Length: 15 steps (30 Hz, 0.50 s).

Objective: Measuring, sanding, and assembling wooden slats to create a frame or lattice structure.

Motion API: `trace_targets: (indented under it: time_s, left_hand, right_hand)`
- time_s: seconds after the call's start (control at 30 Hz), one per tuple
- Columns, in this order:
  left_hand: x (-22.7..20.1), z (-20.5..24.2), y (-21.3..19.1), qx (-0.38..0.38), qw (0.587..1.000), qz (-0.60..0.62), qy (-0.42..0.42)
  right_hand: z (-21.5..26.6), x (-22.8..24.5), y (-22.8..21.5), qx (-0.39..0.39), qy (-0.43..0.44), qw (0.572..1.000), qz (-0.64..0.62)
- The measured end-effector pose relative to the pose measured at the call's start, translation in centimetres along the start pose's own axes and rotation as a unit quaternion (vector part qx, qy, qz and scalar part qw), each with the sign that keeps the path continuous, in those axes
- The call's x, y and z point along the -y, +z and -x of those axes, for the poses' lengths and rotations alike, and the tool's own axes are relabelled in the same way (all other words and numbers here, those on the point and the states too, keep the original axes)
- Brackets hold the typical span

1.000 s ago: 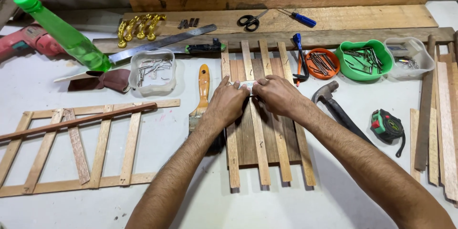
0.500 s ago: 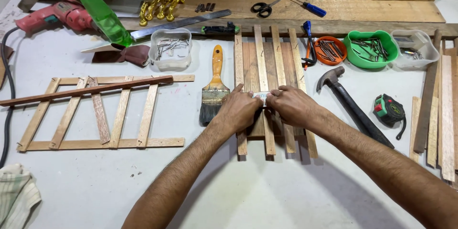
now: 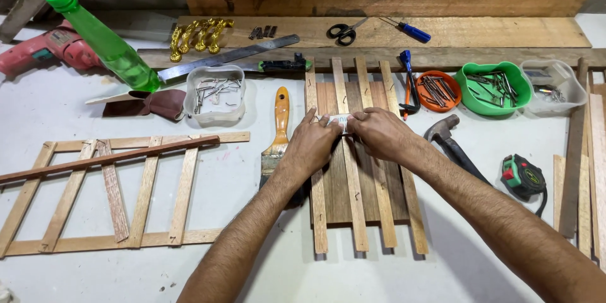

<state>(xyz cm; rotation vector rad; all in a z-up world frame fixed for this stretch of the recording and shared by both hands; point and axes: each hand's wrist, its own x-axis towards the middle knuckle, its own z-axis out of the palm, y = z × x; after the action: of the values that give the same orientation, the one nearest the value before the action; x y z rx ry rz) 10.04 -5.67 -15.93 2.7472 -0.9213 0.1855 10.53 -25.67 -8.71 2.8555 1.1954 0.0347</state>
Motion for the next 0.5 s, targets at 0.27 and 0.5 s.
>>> trace_targets:
  time_s: [0.27,0.5]
  left_hand:
    - [0.8,-2.5,-1.9,0.018,1.0,-0.003,-0.018]
    - [0.0,-1.7,-2.0,-0.056,0.998,0.019,-0.028]
  right_hand:
    - [-2.5,-1.4,-0.1,0.008,0.029,1.0,-0.002]
    - [-1.6,-0.1,-1.1,0.024,0.058,0.998,0.006]
